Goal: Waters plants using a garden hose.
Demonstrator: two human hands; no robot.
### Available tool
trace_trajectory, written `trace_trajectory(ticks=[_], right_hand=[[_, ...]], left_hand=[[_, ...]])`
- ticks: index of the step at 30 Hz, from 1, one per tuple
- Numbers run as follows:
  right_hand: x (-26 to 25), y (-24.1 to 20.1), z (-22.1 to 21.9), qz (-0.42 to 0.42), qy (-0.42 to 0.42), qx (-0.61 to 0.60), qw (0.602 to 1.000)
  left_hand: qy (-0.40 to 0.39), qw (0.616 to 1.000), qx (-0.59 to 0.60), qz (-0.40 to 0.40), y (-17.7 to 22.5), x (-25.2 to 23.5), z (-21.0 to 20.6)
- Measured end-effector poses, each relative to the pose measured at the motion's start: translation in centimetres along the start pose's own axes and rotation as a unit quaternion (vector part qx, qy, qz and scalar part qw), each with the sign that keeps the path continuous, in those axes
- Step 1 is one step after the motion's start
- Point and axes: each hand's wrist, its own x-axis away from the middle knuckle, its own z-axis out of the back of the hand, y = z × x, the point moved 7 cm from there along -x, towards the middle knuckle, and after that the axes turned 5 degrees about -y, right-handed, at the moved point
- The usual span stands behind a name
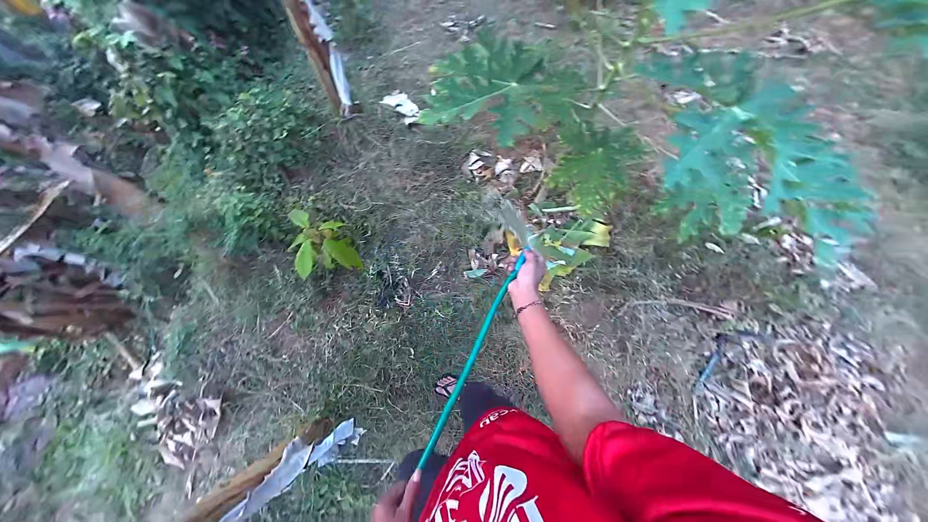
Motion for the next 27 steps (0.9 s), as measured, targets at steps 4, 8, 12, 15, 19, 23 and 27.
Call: trace_trajectory(ticks=[4, 8, 12, 15, 19, 23, 27], right_hand=[[-4.4, -3.5, 8.4, 0.038, 0.022, -0.08, 0.996], [-3.2, -4.8, 13.8, 0.034, 0.006, -0.125, 0.992], [0.1, -4.4, 17.9, 0.028, -0.022, -0.094, 0.995], [1.7, -4.3, 20.6, 0.01, -0.03, -0.081, 0.996], [2.5, -5.5, 23.0, 0.004, -0.032, -0.064, 0.997], [2.5, -7.6, 23.9, -0.017, -0.067, -0.046, 0.997], [2.9, -10.7, 26.2, -0.035, -0.099, 0.034, 0.994]], left_hand=[[-0.048, 0.997, -0.06, -0.028, 2.2, -1.2, -2.2], [-0.112, 0.988, -0.092, -0.052, 1.1, -0.1, -5.8], [-0.149, 0.977, -0.15, -0.029, -2.0, 1.9, -9.0], [-0.151, 0.977, -0.153, -0.01, -3.9, 4.0, -10.7], [-0.165, 0.973, -0.16, -0.013, -4.2, 6.7, -14.3], [-0.169, 0.973, -0.158, 0.004, -1.1, 9.5, -17.3], [-0.154, 0.98, -0.125, -0.021, -0.9, 9.9, -20.0]])
